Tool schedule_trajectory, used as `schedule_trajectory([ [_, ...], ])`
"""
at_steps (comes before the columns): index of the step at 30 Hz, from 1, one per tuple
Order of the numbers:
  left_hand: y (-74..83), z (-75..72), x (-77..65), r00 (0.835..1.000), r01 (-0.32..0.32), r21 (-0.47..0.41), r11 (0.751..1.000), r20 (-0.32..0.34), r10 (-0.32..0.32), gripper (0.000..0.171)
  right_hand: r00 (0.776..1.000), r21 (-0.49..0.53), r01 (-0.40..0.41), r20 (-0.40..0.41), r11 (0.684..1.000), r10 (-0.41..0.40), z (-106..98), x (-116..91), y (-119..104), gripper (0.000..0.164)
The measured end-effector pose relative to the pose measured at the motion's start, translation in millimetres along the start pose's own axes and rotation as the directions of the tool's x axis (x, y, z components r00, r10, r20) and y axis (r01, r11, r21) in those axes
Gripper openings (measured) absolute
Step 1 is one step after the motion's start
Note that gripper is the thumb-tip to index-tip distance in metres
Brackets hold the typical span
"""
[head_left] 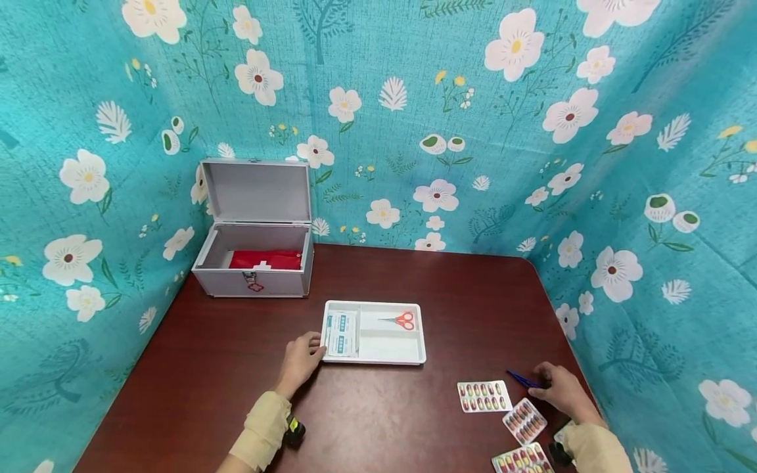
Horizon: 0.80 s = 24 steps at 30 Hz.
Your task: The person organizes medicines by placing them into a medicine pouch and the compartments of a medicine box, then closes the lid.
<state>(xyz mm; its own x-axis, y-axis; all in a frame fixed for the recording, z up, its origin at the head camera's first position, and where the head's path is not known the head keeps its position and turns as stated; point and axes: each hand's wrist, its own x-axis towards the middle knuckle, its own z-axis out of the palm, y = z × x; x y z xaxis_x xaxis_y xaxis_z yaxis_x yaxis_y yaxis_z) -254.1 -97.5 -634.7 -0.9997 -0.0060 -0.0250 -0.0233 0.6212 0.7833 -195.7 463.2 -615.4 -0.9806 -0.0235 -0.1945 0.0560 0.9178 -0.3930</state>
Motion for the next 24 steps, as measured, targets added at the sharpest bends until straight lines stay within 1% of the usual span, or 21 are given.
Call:
schedule_trajectory([
  [3,0.7,0.1,0.5,1.000,-0.005,-0.003,1.000,-0.009,0.005,0.030,1.000,-0.035,-0.025,0.004,0.999,0.025,6.5,-3.5,4.4,0.043],
  [5,1.1,-0.1,0.5,1.000,0.001,-0.001,1.000,-0.008,-0.001,0.030,0.999,-0.048,-0.055,-0.005,0.997,0.054,8.7,-3.3,4.7,0.037],
  [10,2.8,-0.3,-1.4,1.000,0.016,0.011,1.000,0.009,-0.016,0.030,0.992,-0.041,-0.124,-0.018,0.991,0.123,11.6,-4.6,2.2,0.023],
  [14,3.2,-1.0,-2.3,1.000,0.009,0.010,1.000,0.012,-0.009,0.030,0.988,-0.037,-0.148,-0.042,0.988,0.146,13.7,-4.9,-0.2,0.017],
  [17,3.9,-2.1,-2.5,1.000,0.008,0.007,1.000,0.012,-0.008,0.031,0.986,-0.029,-0.148,-0.084,0.989,0.145,14.4,-4.2,-3.6,0.014],
  [20,4.5,-2.5,-2.5,1.000,0.009,0.002,1.000,0.013,-0.009,0.031,0.979,-0.013,-0.149,-0.144,0.989,0.146,14.2,-2.6,-8.5,0.011],
  [24,2.7,-2.0,-1.1,1.000,-0.004,-0.008,1.000,0.005,0.004,0.030,0.969,-0.007,-0.117,-0.221,0.993,0.112,13.1,1.6,-18.2,0.011],
])
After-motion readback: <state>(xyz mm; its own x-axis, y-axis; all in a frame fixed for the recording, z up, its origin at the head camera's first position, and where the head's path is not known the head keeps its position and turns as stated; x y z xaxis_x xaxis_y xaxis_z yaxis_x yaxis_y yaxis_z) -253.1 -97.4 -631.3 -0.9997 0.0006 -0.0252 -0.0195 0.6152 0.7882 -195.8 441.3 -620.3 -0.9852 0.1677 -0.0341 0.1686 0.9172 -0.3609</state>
